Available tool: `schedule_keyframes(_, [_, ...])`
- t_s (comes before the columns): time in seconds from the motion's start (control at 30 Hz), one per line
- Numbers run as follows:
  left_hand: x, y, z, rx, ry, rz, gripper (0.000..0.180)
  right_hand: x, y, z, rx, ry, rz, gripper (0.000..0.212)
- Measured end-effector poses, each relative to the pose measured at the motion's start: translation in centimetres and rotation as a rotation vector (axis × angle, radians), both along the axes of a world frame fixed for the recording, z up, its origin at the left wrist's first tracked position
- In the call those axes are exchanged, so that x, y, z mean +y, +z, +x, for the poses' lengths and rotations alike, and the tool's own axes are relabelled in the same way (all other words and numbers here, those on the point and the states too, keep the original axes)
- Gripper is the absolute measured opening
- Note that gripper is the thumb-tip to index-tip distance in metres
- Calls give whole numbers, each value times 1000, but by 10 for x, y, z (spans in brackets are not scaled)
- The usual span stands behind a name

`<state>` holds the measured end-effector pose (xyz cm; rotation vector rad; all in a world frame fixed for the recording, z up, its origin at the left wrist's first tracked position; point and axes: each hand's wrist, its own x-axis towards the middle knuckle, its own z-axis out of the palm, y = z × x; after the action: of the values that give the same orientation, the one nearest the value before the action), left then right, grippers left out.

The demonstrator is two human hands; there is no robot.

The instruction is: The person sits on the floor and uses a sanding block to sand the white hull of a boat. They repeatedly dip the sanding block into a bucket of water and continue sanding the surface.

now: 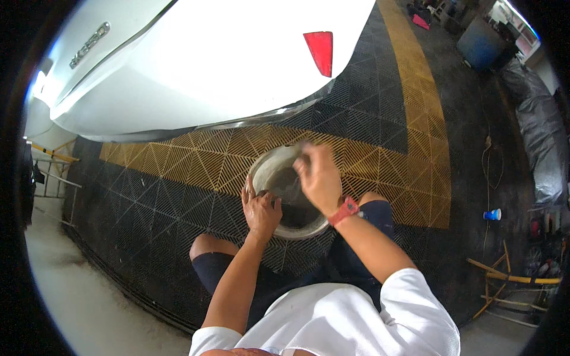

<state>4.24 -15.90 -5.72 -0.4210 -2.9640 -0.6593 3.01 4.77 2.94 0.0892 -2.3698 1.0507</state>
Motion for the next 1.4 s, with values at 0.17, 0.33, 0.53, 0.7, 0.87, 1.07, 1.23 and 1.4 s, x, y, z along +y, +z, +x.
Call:
schedule_keyframes(0.17, [11, 5, -1, 46, -8, -6, 21, -11, -143, -33, -1054, 400, 657, 42])
schedule_keyframes(0.33, [10, 14, 3, -35, 10, -7, 25, -31, -243, -40, -1322, 225, 580, 39])
schedule_keyframes(0.53, [3, 4, 5, 60, 23, -16, 20, -35, -306, -36, -1342, 363, 648, 38])
schedule_keyframes(0.7, [8, -18, -4, 194, 4, -21, 37, -13, -285, -44, -981, 424, 658, 34])
schedule_keyframes(0.87, [-4, -8, -4, 119, 107, 293, 36, -25, -118, -32, -650, 600, 701, 31])
schedule_keyframes(1.07, [10, 52, -54, -739, 270, 1202, 35, 15, 90, -12, -367, 684, 167, 38])
schedule_keyframes(1.23, [15, 143, -55, -269, -158, 351, 36, 63, 114, 4, -360, 502, -402, 34])
schedule_keyframes(1.4, [9, 253, -74, 655, -396, -301, 47, 69, 12, 9, -553, 351, -572, 48])
